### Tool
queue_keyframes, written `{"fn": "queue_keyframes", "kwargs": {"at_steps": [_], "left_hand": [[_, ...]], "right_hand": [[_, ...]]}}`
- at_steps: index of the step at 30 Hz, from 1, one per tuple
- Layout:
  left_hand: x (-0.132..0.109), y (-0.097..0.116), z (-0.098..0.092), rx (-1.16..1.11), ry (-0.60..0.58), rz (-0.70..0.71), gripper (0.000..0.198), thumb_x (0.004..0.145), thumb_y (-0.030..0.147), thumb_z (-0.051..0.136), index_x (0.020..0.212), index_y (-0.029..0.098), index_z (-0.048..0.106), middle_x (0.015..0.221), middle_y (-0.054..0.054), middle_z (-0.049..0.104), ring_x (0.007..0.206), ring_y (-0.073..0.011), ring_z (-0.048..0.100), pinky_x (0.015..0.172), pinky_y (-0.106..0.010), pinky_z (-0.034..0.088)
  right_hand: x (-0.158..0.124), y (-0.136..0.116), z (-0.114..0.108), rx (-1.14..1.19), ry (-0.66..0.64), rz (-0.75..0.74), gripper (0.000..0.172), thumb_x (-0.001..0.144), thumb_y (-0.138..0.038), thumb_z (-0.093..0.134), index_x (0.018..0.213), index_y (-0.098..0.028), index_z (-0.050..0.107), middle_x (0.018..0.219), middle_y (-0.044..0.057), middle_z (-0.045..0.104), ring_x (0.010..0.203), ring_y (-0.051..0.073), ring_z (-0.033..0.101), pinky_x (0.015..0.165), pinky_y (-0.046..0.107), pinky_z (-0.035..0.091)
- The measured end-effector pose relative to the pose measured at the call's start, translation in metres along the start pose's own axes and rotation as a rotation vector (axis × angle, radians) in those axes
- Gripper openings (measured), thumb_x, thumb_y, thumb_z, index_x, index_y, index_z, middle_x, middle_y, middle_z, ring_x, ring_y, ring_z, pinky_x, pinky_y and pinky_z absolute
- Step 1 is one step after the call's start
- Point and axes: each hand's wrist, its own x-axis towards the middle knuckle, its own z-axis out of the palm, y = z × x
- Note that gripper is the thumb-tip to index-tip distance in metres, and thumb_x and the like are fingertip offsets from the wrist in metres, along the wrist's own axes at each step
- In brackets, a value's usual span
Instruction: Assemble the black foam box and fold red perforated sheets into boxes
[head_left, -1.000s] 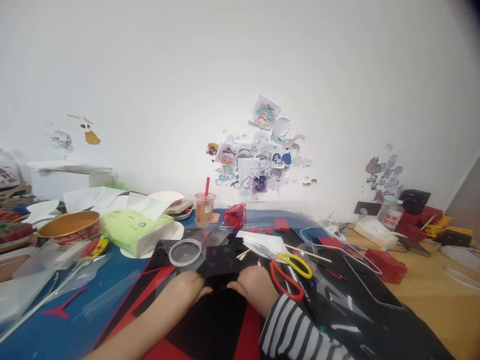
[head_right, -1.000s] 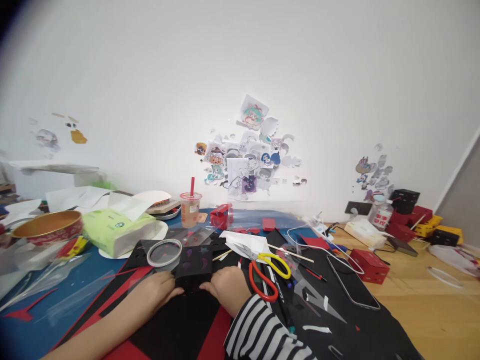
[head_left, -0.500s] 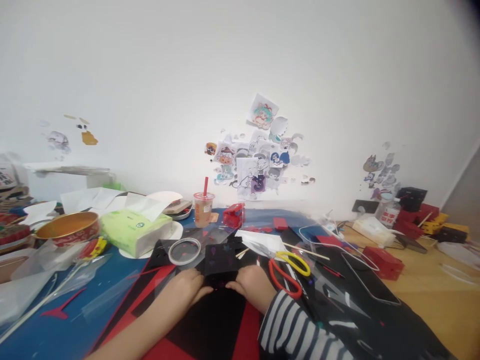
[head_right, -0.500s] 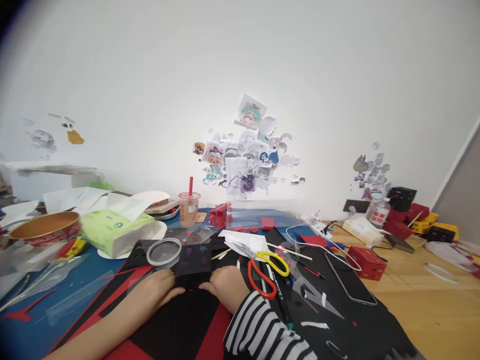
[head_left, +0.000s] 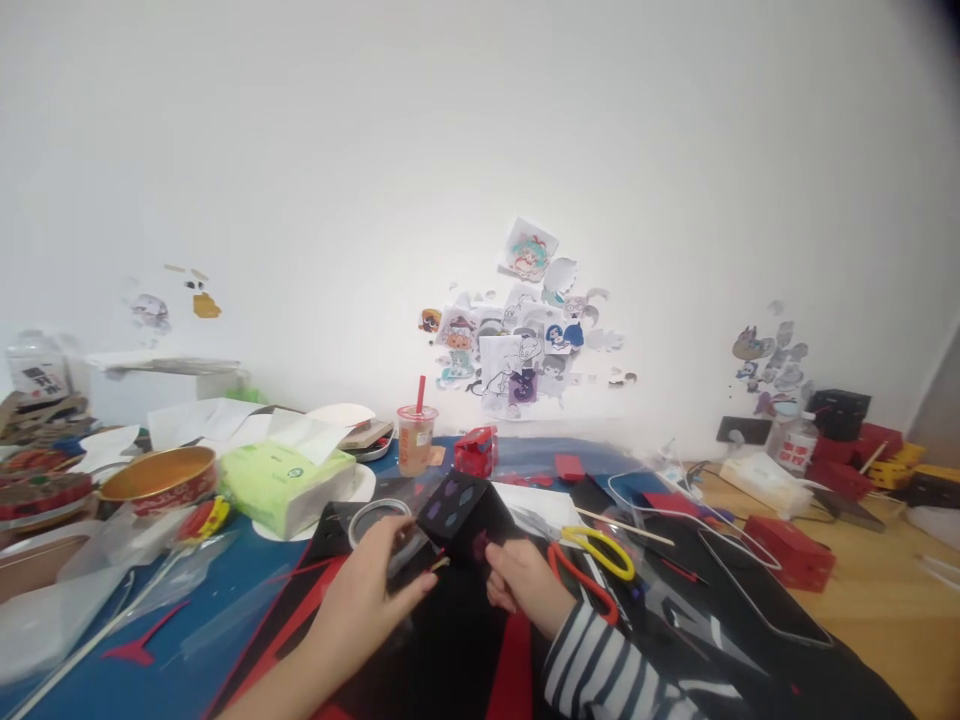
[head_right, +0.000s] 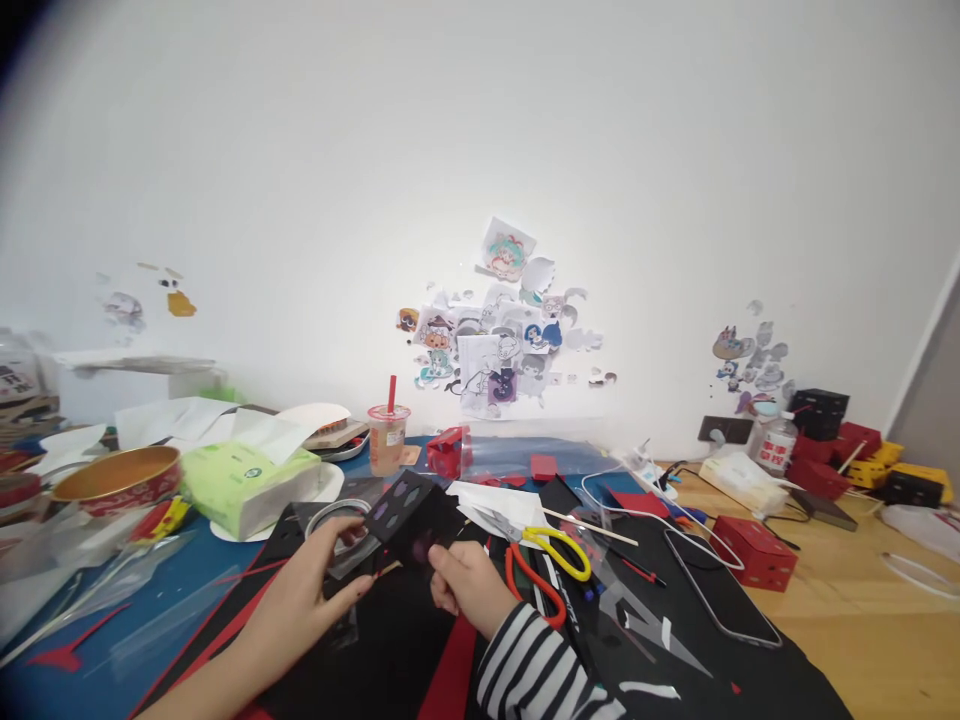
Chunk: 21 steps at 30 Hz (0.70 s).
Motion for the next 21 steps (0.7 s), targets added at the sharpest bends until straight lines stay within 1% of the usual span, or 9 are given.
{"fn": "queue_keyframes", "kwargs": {"at_steps": [2, 4, 6, 9, 12, 15, 16, 18, 21], "left_hand": [[0.002, 0.005, 0.003, -0.206, 0.016, -0.129, 0.057, 0.066, 0.038, 0.07, 0.116, 0.022, 0.049, 0.109, -0.009, 0.058, 0.102, -0.0296, 0.052, 0.09, -0.039, 0.038], [0.004, 0.01, 0.007, -0.443, -0.046, -0.243, 0.047, 0.064, 0.04, 0.071, 0.106, 0.022, 0.058, 0.1, -0.007, 0.062, 0.096, -0.0279, 0.055, 0.087, -0.036, 0.04], [0.005, 0.016, 0.012, -0.615, -0.166, -0.304, 0.041, 0.063, 0.045, 0.071, 0.093, 0.019, 0.063, 0.084, -0.006, 0.066, 0.08, -0.0253, 0.06, 0.076, -0.033, 0.045], [0.006, 0.023, 0.018, -0.731, -0.287, -0.355, 0.058, 0.064, 0.059, 0.064, 0.103, 0.017, 0.059, 0.075, -0.006, 0.066, 0.065, -0.0227, 0.063, 0.06, -0.031, 0.048], [0.008, 0.027, 0.015, -0.931, -0.409, -0.487, 0.073, 0.066, 0.076, 0.043, 0.106, 0.017, 0.057, 0.08, -0.008, 0.067, 0.071, -0.0245, 0.066, 0.062, -0.033, 0.049], [0.013, 0.031, 0.008, -1.255, -0.522, -0.621, 0.072, 0.07, 0.076, 0.036, 0.101, 0.015, 0.06, 0.086, -0.011, 0.068, 0.078, -0.0251, 0.065, 0.07, -0.035, 0.049], [0.014, 0.032, 0.005, -1.32, -0.532, -0.644, 0.065, 0.075, 0.07, 0.039, 0.1, 0.014, 0.061, 0.086, -0.011, 0.069, 0.077, -0.0241, 0.065, 0.072, -0.035, 0.048], [0.017, 0.036, 0.001, -1.344, -0.481, -0.654, 0.047, 0.083, 0.051, 0.045, 0.097, 0.01, 0.062, 0.084, -0.013, 0.07, 0.074, -0.0229, 0.065, 0.075, -0.036, 0.049], [0.022, 0.037, -0.003, -1.365, -0.264, -0.659, 0.029, 0.085, 0.035, 0.048, 0.094, 0.01, 0.062, 0.083, -0.013, 0.071, 0.071, -0.0241, 0.066, 0.077, -0.042, 0.049]], "right_hand": [[0.0, -0.005, 0.002, 0.159, -0.034, -0.002, 0.058, 0.078, -0.073, 0.029, 0.048, -0.023, 0.028, 0.031, -0.011, 0.026, 0.029, 0.005, 0.028, 0.043, 0.023, 0.038], [-0.001, -0.011, 0.003, 0.283, -0.06, -0.002, 0.057, 0.079, -0.071, 0.03, 0.048, -0.023, 0.027, 0.03, -0.011, 0.026, 0.028, 0.005, 0.025, 0.044, 0.024, 0.038], [-0.001, -0.014, 0.004, 0.373, -0.067, 0.001, 0.057, 0.081, -0.069, 0.03, 0.048, -0.022, 0.027, 0.03, -0.011, 0.026, 0.028, 0.004, 0.025, 0.044, 0.023, 0.037], [-0.001, -0.013, 0.004, 0.449, -0.077, 0.014, 0.057, 0.081, -0.067, 0.034, 0.047, -0.021, 0.029, 0.032, -0.01, 0.03, 0.029, 0.004, 0.027, 0.045, 0.022, 0.036], [0.0, -0.008, 0.006, 0.458, -0.135, 0.044, 0.058, 0.077, -0.067, 0.043, 0.044, -0.021, 0.032, 0.031, -0.01, 0.029, 0.029, 0.004, 0.028, 0.048, 0.024, 0.038], [0.003, -0.002, 0.01, 0.414, -0.159, 0.069, 0.058, 0.075, -0.068, 0.046, 0.044, -0.019, 0.039, 0.032, -0.008, 0.033, 0.03, 0.005, 0.031, 0.046, 0.025, 0.037], [0.004, 0.0, 0.011, 0.392, -0.139, 0.07, 0.058, 0.075, -0.068, 0.044, 0.047, -0.018, 0.043, 0.036, -0.006, 0.038, 0.032, 0.006, 0.034, 0.045, 0.025, 0.036], [0.006, 0.001, 0.012, 0.342, -0.08, 0.057, 0.059, 0.077, -0.07, 0.039, 0.061, -0.015, 0.053, 0.048, -0.002, 0.049, 0.041, 0.009, 0.043, 0.049, 0.025, 0.036], [0.005, 0.0, 0.009, 0.21, -0.048, -0.023, 0.055, 0.075, -0.069, 0.045, 0.082, -0.017, 0.063, 0.078, 0.005, 0.061, 0.075, 0.016, 0.055, 0.072, 0.03, 0.041]]}}
